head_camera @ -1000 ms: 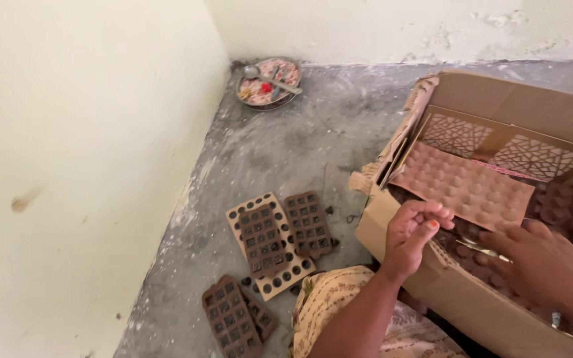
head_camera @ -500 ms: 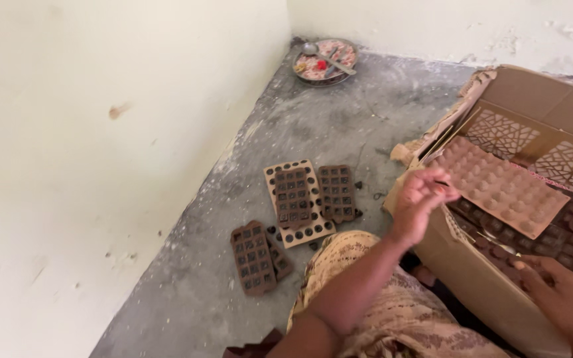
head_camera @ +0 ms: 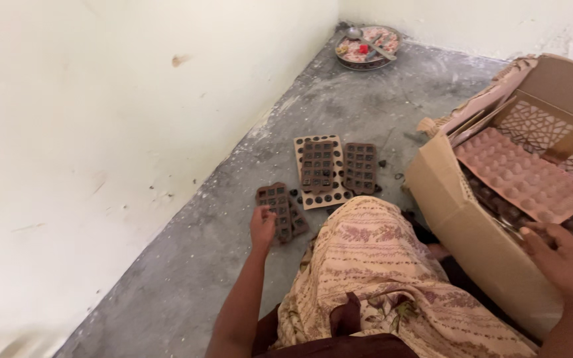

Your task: The person sits on the floor and sorts small, dark, circular items from flexible pink and rigid brown trays into a cardboard box. They repeatedly pick up trays, remove the items by hand, and place the empty trays into the box.

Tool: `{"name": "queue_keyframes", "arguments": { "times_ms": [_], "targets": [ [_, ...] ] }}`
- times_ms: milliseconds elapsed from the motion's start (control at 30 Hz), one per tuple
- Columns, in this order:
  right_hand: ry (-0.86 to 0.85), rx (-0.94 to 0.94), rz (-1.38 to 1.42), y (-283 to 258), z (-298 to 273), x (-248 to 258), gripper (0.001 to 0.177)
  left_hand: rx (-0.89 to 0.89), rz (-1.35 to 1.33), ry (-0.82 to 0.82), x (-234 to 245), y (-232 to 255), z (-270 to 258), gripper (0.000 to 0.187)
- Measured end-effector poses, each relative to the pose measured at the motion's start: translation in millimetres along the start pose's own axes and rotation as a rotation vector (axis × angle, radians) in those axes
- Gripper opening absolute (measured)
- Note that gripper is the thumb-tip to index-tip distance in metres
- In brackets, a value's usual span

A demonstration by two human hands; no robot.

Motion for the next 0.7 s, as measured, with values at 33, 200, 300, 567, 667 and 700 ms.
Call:
{"name": "queue_keyframes", "arguments": {
  "times_ms": [33,200,300,567,667,700],
  "targets": [
    [0.006,0.014,-0.012,4.7,10.8,-10.4,0.037,0.085,0.068,0.038,15.3,-8.4,-8.5,0.033],
    [0.074,0.062,0.09,17.1,21.6,-40.0,0.032,-0.027,0.252,0.161,54.0,-32.1,-42.9,0.044],
    [-0.012,0.048,0.253,13.3,40.0,-37.1,0.028,0.049,0.152,0.211,50.1,-41.2,-51.3,0.053],
    [-0.001,0.086,0.089,0.7,29.6,-58.4,0.03,0.115,0.225,0.228,24.6,-50.3,-49.5,0.074],
    [0.0,0.084,0.013,-4.9,30.6,-53.8,0.032,0.152,0.34,0.191,12.6,-52.5,-41.1,0.088],
    [-0.003,0.084,-0.011,-5.5,27.5,-52.7,0.033,0.15,0.384,0.188,9.0,-53.8,-38.0,0.097]
  ]
}}
Point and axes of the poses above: each hand's wrist, its own z-axis towards the middle knuckle, its own x-axis out of the back of the hand, y = z × x, the point moved 2 cm from there along z, towards the middle knuckle, and after that the axes turned 12 degrees about -z, right-handed, at the moved point
